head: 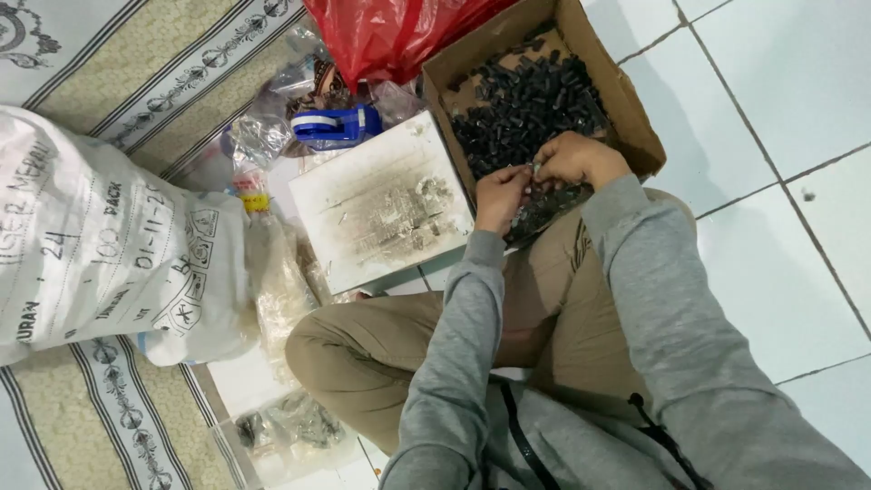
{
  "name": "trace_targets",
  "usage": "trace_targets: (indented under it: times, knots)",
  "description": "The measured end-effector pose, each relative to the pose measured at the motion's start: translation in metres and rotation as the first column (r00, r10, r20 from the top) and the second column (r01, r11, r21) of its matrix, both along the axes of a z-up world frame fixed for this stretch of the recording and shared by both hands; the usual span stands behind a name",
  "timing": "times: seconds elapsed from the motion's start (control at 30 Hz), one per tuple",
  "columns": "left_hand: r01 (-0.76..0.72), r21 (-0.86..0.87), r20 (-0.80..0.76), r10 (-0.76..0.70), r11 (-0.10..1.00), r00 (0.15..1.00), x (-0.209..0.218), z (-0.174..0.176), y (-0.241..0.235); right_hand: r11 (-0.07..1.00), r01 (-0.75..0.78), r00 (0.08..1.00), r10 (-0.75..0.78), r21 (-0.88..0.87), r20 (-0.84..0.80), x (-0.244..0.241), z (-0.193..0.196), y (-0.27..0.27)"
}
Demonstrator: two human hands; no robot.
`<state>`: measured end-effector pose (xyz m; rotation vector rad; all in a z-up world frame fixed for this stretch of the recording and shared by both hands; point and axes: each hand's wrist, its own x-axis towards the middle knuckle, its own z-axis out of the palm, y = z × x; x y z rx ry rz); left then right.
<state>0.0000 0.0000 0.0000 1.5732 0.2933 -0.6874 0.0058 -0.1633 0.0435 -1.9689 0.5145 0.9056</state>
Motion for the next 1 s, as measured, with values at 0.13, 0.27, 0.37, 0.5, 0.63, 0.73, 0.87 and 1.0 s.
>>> trace_targets:
  times: [0.13,0.27,0.37,0.5,0.63,0.73,0.87,1.0]
  knots:
    - [-0.036,-0.005,0.008,0.036,0.999,0.999,-0.001,0.000,0.000,1.000,0.025,1.000,-0.025,0.001,0.015,-0.001,0.015,0.004]
    - [-0.024,0.036,0.020,0.023,0.999,1.000,-0.001,-0.015,0.002,0.998,-0.038,0.999,0.039,-0.050,0.025,-0.001,0.002,0.001]
    - [0.001,0.079,0.034,-0.003,0.997,0.999,0.000,-0.025,0.001,0.995,-0.062,0.998,0.064,-0.072,0.026,0.000,-0.004,0.000]
    - [0.116,0.144,0.034,-0.122,0.983,0.992,0.001,-0.025,0.007,0.991,-0.095,0.995,0.097,-0.092,0.011,0.001,-0.006,-0.003]
    - [0.117,0.161,0.065,-0.129,0.980,0.990,0.004,-0.054,0.007,0.988,-0.110,0.994,0.111,-0.106,0.003,0.001,-0.006,-0.001]
    - [0.182,0.203,0.117,-0.209,0.962,0.971,0.002,-0.016,0.006,0.986,-0.134,0.991,0.135,-0.104,0.006,0.001,-0.003,-0.001]
    - [0.105,0.095,0.150,-0.118,0.990,0.982,-0.002,0.001,0.005,0.989,-0.125,0.992,0.124,-0.077,-0.012,0.000,0.014,0.004]
    - [0.104,0.125,0.150,-0.122,0.987,0.981,-0.004,-0.013,0.004,0.992,-0.111,0.994,0.111,-0.050,-0.010,0.000,0.008,0.006]
